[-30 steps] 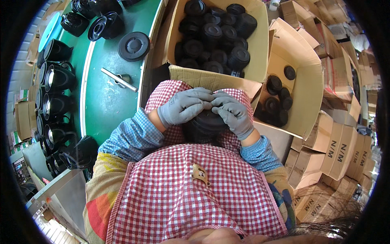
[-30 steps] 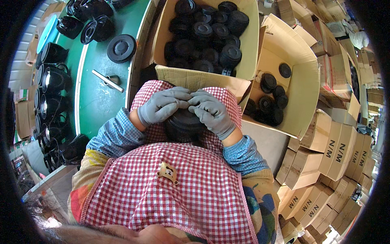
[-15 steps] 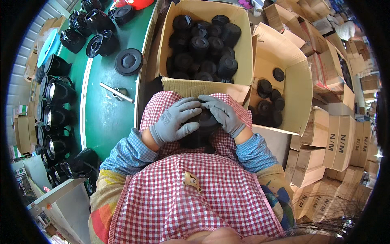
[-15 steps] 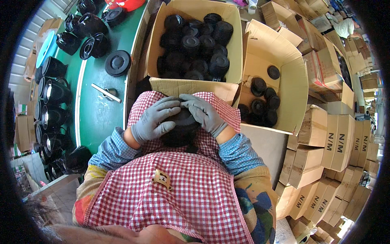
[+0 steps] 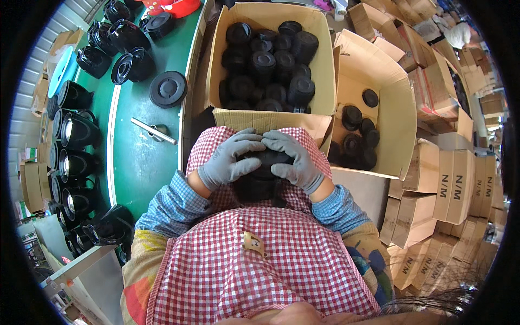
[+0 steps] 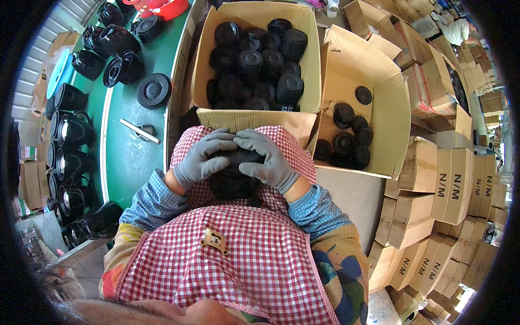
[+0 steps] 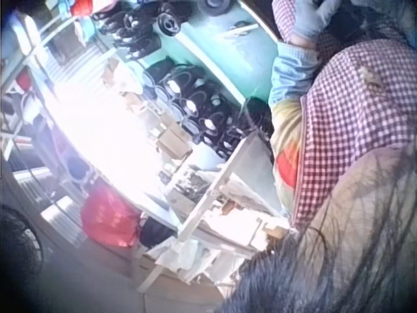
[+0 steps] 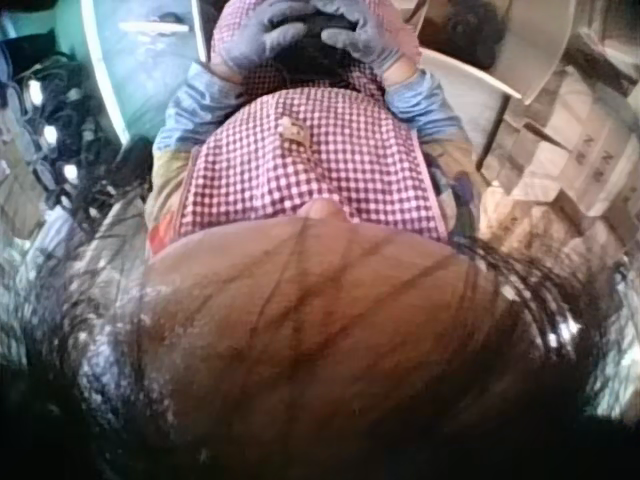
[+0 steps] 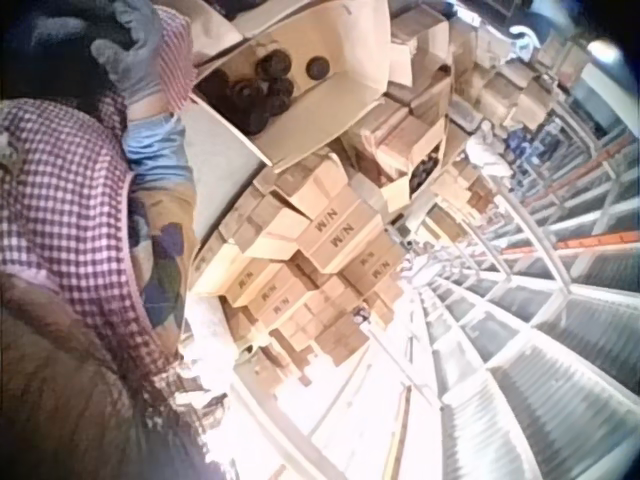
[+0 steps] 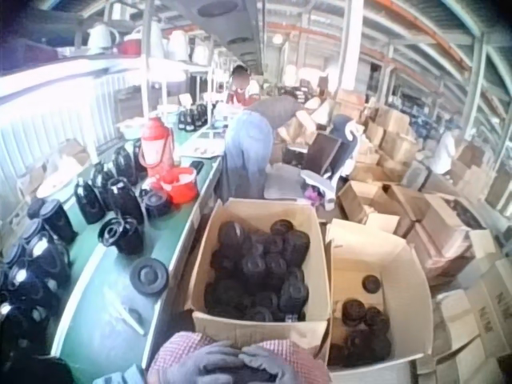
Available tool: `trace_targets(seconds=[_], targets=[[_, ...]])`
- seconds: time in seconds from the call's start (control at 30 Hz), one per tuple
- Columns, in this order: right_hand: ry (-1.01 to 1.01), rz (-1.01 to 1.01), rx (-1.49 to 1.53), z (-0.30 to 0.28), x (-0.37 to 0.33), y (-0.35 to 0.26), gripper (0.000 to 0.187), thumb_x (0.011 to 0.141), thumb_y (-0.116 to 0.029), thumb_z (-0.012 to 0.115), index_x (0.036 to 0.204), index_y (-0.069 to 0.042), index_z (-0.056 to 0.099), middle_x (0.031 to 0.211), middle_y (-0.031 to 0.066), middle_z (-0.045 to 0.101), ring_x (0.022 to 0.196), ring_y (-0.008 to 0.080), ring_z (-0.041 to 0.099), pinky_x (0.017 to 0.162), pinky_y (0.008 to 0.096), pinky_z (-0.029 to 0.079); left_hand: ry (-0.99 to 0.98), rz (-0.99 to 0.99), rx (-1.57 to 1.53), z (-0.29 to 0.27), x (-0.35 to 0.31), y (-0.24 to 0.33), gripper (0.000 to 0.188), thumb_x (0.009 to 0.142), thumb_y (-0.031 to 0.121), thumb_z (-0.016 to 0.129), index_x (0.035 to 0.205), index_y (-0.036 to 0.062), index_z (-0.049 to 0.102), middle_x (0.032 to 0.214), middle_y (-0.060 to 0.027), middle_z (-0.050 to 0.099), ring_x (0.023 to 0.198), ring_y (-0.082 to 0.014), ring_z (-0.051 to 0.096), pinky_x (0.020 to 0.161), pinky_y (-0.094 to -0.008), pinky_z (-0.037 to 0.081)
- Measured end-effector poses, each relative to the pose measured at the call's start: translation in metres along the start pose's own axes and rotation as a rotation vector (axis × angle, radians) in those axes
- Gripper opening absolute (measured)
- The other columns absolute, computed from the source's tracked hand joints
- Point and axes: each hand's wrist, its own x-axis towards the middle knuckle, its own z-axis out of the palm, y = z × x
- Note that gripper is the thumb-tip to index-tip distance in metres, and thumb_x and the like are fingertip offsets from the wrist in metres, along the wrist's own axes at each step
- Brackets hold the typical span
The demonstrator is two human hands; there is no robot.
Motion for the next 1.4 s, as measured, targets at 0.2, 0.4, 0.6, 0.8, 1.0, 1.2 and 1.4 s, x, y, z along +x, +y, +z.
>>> trace_targets(seconds=[0.2, 0.4, 0.6, 0.8, 1.0, 1.2, 1.4], targets=[[0.03, -0.078, 0.128, 0.002, 0.002, 0.019, 0.066, 0.073, -0.041, 0.085, 0.124, -0.002, 0.07, 0.14, 0.0177, 0.06, 0.142, 0.0353, 0.043, 0.121, 0.0479, 0.026, 0.049, 0.126, 0.003, 0.003, 0.006, -0.01, 0.036, 0.091, 0.027, 0.071, 0.114, -0.0002, 0.071, 0.121, -0.0191, 0.065, 0.119, -0.0373, 0.059, 0.103, -0.0469, 0.048], [-0.016, -0.04, 0.105, 0.002, 0.0, 0.019, 0.066, 0.075, -0.045, 0.084, 0.124, -0.002, 0.071, 0.143, 0.0188, 0.057, 0.146, 0.0376, 0.037, 0.122, 0.0495, 0.024, -0.014, 0.107, 0.015, 0.002, 0.005, -0.01, 0.038, 0.095, 0.029, 0.063, 0.114, -0.0033, 0.07, 0.124, -0.0215, 0.064, 0.121, -0.0396, 0.058, 0.105, -0.048, 0.046], [0.016, -0.03, -0.207, 0.01, -0.01, 0.009, 0.068, 0.084, -0.051, 0.076, 0.13, -0.003, 0.067, 0.143, 0.0195, 0.057, 0.143, 0.0396, 0.039, 0.12, 0.0503, 0.027, -0.106, 0.083, 0.007, -0.005, 0.003, -0.019, 0.036, 0.096, 0.03, 0.063, 0.121, 0.0043, 0.068, 0.132, -0.0203, 0.059, 0.131, -0.0406, 0.05, 0.114, -0.053, 0.034], [-0.06, -0.157, -0.456, -0.009, -0.006, 0.011, 0.049, 0.104, -0.034, 0.05, 0.14, 0.0, 0.054, 0.14, 0.0229, 0.055, 0.134, 0.0376, 0.05, 0.117, 0.0494, 0.033, 0.063, 0.0, 0.459, -0.014, 0.0, 0.005, 0.072, 0.099, 0.06, 0.047, 0.147, 0.0064, 0.049, 0.156, -0.0279, 0.036, 0.146, -0.05, 0.028, 0.12, -0.0592, 0.018], [0.019, -0.251, -0.512, 0.02, -0.005, -0.021, 0.047, 0.107, -0.025, 0.043, 0.147, -0.001, 0.045, 0.148, 0.0224, 0.049, 0.139, 0.0419, 0.043, 0.119, 0.0491, 0.029, 0.017, -0.055, 0.599, -0.002, -0.004, 0.003, 0.102, 0.088, 0.08, 0.043, 0.157, 0.0061, 0.032, 0.159, -0.0253, 0.035, 0.149, -0.0474, 0.026, 0.12, -0.0617, 0.013], [0.112, -0.067, -0.283, 0.011, 0.0, 0.003, 0.065, 0.103, -0.049, 0.04, 0.145, 0.0, 0.05, 0.144, 0.0241, 0.052, 0.138, 0.0412, 0.045, 0.117, 0.0532, 0.029, -0.108, 0.056, 0.56, 0.014, 0.0, 0.05, 0.106, 0.088, 0.082, 0.041, 0.154, -0.0002, 0.032, 0.156, -0.0278, 0.037, 0.149, -0.0483, 0.025, 0.121, -0.0598, 0.011], [0.03, -0.085, -0.402, 0.009, -0.01, -0.012, 0.068, 0.101, -0.05, 0.047, 0.147, 0.0, 0.047, 0.144, 0.0257, 0.051, 0.137, 0.0422, 0.045, 0.117, 0.0528, 0.029, 0.076, -0.016, 0.583, 0.006, -0.004, 0.037, 0.101, 0.088, 0.081, 0.042, 0.151, 0.0021, 0.04, 0.154, -0.0273, 0.041, 0.144, -0.048, 0.034, 0.118, -0.0604, 0.017]])
